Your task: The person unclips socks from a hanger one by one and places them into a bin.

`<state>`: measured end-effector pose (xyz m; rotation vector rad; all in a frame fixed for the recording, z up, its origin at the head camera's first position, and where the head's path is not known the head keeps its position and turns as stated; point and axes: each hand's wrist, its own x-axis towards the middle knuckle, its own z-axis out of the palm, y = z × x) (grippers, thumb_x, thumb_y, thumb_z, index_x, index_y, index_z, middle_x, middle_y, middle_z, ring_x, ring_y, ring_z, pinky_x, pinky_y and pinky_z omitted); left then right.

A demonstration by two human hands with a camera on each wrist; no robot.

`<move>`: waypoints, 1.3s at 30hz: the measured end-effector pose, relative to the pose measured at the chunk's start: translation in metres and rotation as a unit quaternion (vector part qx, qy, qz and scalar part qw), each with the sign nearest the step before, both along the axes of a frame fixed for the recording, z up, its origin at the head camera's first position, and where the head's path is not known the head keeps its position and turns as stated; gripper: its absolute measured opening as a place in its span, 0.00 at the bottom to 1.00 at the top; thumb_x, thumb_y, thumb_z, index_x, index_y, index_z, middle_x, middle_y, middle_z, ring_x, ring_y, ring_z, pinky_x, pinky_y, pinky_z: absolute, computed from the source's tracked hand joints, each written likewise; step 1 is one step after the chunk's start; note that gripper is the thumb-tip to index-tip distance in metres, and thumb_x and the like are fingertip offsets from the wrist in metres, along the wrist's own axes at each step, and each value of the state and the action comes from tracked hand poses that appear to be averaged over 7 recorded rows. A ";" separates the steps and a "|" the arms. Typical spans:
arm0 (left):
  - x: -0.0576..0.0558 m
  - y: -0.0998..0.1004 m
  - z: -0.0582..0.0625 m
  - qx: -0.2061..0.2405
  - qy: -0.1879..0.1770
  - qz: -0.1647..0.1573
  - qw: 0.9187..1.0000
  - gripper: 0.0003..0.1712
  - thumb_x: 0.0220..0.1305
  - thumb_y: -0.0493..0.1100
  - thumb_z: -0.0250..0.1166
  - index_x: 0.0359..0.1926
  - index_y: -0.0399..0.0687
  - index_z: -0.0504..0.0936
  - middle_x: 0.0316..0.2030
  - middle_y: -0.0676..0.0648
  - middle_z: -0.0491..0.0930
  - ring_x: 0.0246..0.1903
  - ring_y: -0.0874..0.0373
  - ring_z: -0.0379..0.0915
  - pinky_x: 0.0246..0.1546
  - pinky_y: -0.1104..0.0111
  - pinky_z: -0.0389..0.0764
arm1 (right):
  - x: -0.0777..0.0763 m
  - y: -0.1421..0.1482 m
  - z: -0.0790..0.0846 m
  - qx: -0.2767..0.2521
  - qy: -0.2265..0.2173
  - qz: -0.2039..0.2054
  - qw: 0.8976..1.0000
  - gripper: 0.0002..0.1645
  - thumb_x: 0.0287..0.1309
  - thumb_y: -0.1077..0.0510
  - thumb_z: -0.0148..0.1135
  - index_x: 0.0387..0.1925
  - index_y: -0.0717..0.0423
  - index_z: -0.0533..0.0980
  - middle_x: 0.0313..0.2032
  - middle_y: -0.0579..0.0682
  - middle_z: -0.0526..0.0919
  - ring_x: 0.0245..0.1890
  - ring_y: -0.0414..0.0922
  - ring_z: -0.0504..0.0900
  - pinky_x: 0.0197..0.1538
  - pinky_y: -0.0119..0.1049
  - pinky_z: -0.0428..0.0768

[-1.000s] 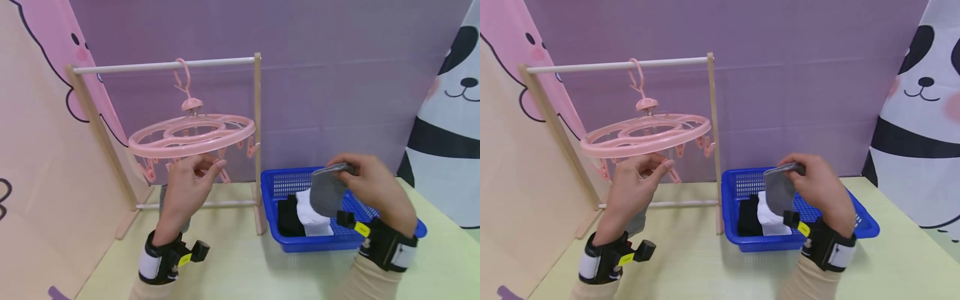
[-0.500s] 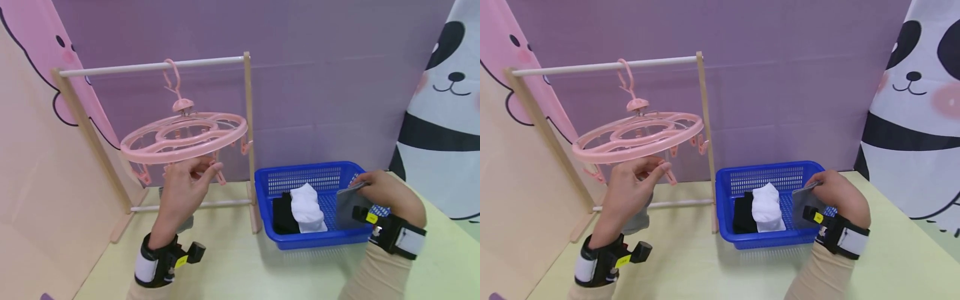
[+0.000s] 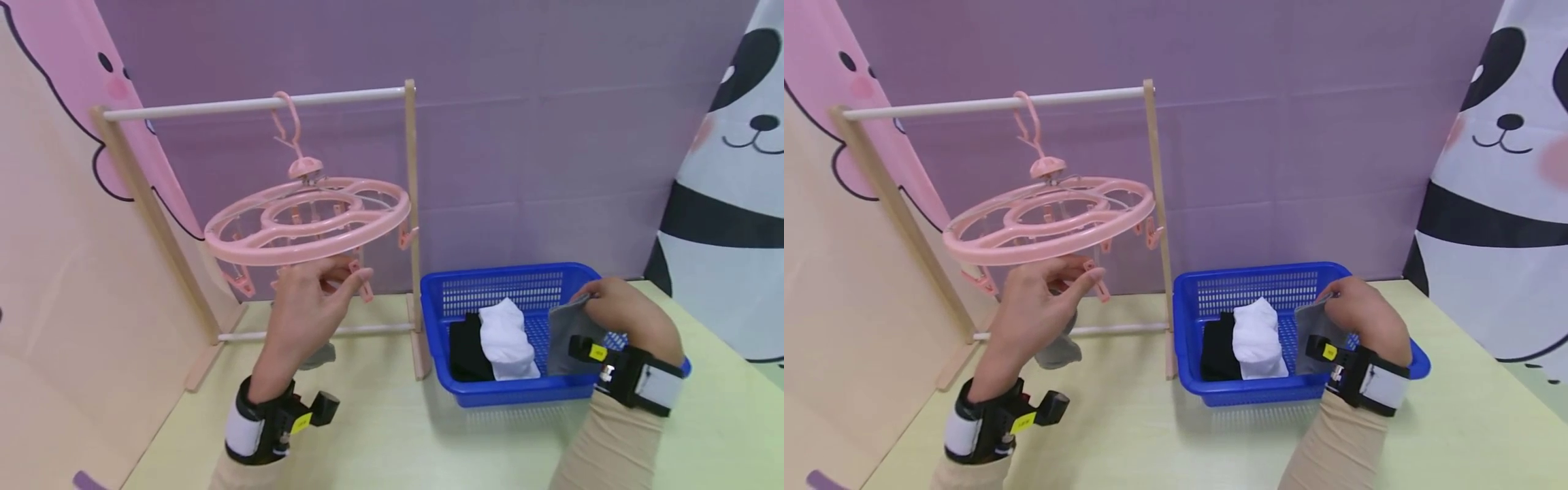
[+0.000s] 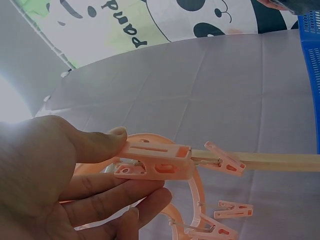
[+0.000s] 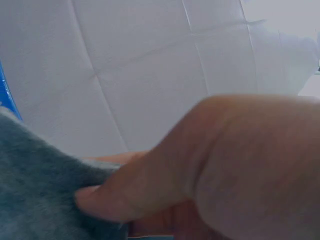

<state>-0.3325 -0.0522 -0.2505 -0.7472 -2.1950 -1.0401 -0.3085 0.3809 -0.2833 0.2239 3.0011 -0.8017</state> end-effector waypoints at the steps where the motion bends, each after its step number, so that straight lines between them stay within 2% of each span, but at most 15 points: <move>1: 0.000 0.000 0.000 -0.003 -0.004 -0.001 1.000 0.09 0.68 0.46 0.73 0.42 0.46 0.90 0.34 0.46 0.92 0.34 0.54 0.89 0.39 0.58 0.89 | -0.001 0.000 -0.001 0.004 0.002 -0.006 1.000 0.28 0.60 0.68 0.42 0.59 0.75 0.76 0.52 0.73 0.80 0.45 0.61 0.77 0.42 0.46 0.79; 4: 0.000 0.001 0.000 -0.011 -0.013 0.000 1.000 0.09 0.69 0.47 0.73 0.41 0.47 0.90 0.35 0.47 0.91 0.35 0.55 0.89 0.39 0.59 0.88 | -0.003 -0.001 -0.003 0.004 -0.001 -0.028 1.000 0.32 0.67 0.64 0.42 0.69 0.74 0.67 0.64 0.80 0.71 0.55 0.71 0.74 0.54 0.65 0.79; 6: 0.000 0.002 0.000 -0.013 -0.015 -0.001 1.000 0.09 0.69 0.47 0.73 0.41 0.47 0.90 0.35 0.48 0.91 0.35 0.56 0.89 0.39 0.60 0.88 | -0.002 -0.002 -0.004 0.000 0.000 -0.041 0.999 0.35 0.70 0.60 0.40 0.75 0.73 0.60 0.70 0.82 0.62 0.64 0.77 0.68 0.63 0.74 0.71; 8: 0.000 0.002 0.000 -0.014 -0.016 -0.001 1.000 0.09 0.69 0.47 0.73 0.41 0.47 0.89 0.35 0.48 0.91 0.35 0.56 0.88 0.38 0.61 0.87 | -0.002 -0.001 -0.004 -0.006 -0.002 -0.050 0.999 0.38 0.73 0.58 0.38 0.78 0.74 0.51 0.73 0.84 0.55 0.70 0.81 0.60 0.68 0.78 0.64; 11: -0.001 0.002 0.000 -0.013 -0.010 -0.003 1.000 0.08 0.69 0.47 0.73 0.41 0.47 0.89 0.35 0.48 0.91 0.35 0.56 0.89 0.38 0.61 0.87 | -0.001 -0.002 -0.002 -0.006 0.002 -0.056 0.998 0.39 0.77 0.54 0.37 0.78 0.76 0.47 0.73 0.85 0.53 0.71 0.82 0.56 0.69 0.78 0.62; 15: -0.003 0.003 0.000 -0.012 -0.002 -0.004 1.000 0.08 0.69 0.46 0.73 0.40 0.47 0.89 0.34 0.48 0.91 0.35 0.56 0.89 0.37 0.62 0.88 | -0.001 -0.004 0.000 -0.009 -0.002 -0.052 0.999 0.41 0.82 0.47 0.37 0.76 0.78 0.50 0.72 0.85 0.54 0.70 0.82 0.57 0.67 0.78 0.65; 21: -0.003 0.004 -0.002 -0.014 0.001 -0.009 1.000 0.07 0.68 0.46 0.73 0.39 0.47 0.88 0.33 0.48 0.91 0.34 0.57 0.89 0.36 0.63 0.88 | 0.001 -0.012 -0.001 -0.021 -0.011 -0.042 0.999 0.43 0.82 0.43 0.40 0.75 0.79 0.54 0.70 0.84 0.58 0.68 0.81 0.60 0.64 0.77 0.69; 25: -0.004 0.005 -0.003 -0.015 0.005 -0.015 1.000 0.07 0.68 0.45 0.73 0.39 0.46 0.88 0.34 0.48 0.90 0.33 0.57 0.88 0.36 0.64 0.88 | 0.001 -0.021 0.000 -0.014 0.012 -0.028 0.999 0.43 0.82 0.42 0.42 0.73 0.79 0.57 0.69 0.83 0.62 0.67 0.80 0.64 0.62 0.76 0.72; 29: -0.005 0.005 -0.004 -0.015 0.010 -0.016 1.000 0.08 0.68 0.45 0.74 0.39 0.46 0.87 0.34 0.47 0.89 0.33 0.57 0.88 0.36 0.64 0.88 | 0.000 -0.042 0.009 -0.018 0.036 -0.004 0.999 0.42 0.82 0.42 0.44 0.75 0.76 0.58 0.70 0.80 0.65 0.68 0.77 0.66 0.64 0.74 0.72; 31: -0.004 0.004 -0.004 -0.014 0.010 -0.015 1.000 0.08 0.68 0.45 0.74 0.39 0.46 0.87 0.34 0.47 0.89 0.33 0.57 0.88 0.36 0.64 0.88 | -0.001 -0.058 0.016 -0.018 0.059 0.014 0.998 0.41 0.82 0.43 0.46 0.75 0.74 0.59 0.70 0.78 0.67 0.68 0.76 0.67 0.65 0.73 0.73; 34: -0.005 0.004 -0.005 -0.014 0.013 -0.012 1.000 0.08 0.68 0.45 0.74 0.39 0.45 0.87 0.34 0.47 0.90 0.33 0.56 0.88 0.36 0.63 0.88 | 0.000 -0.085 0.029 -0.019 0.120 0.043 0.992 0.37 0.82 0.44 0.46 0.75 0.69 0.63 0.70 0.74 0.70 0.69 0.73 0.71 0.66 0.71 0.74; 37: -0.004 0.005 -0.004 -0.015 0.015 -0.006 1.000 0.09 0.67 0.46 0.74 0.38 0.45 0.87 0.33 0.46 0.90 0.32 0.56 0.88 0.36 0.62 0.89 | 0.006 -0.113 0.043 -0.025 0.205 0.078 0.975 0.31 0.82 0.46 0.48 0.71 0.65 0.70 0.68 0.70 0.76 0.65 0.69 0.78 0.64 0.67 0.78; 39: -0.005 0.005 -0.004 -0.014 0.019 -0.004 1.000 0.09 0.67 0.46 0.75 0.36 0.45 0.86 0.32 0.46 0.90 0.32 0.55 0.89 0.36 0.60 0.89 | 0.011 -0.131 0.051 -0.033 0.258 0.104 0.960 0.27 0.81 0.48 0.51 0.67 0.63 0.74 0.64 0.67 0.81 0.61 0.66 0.82 0.61 0.64 0.81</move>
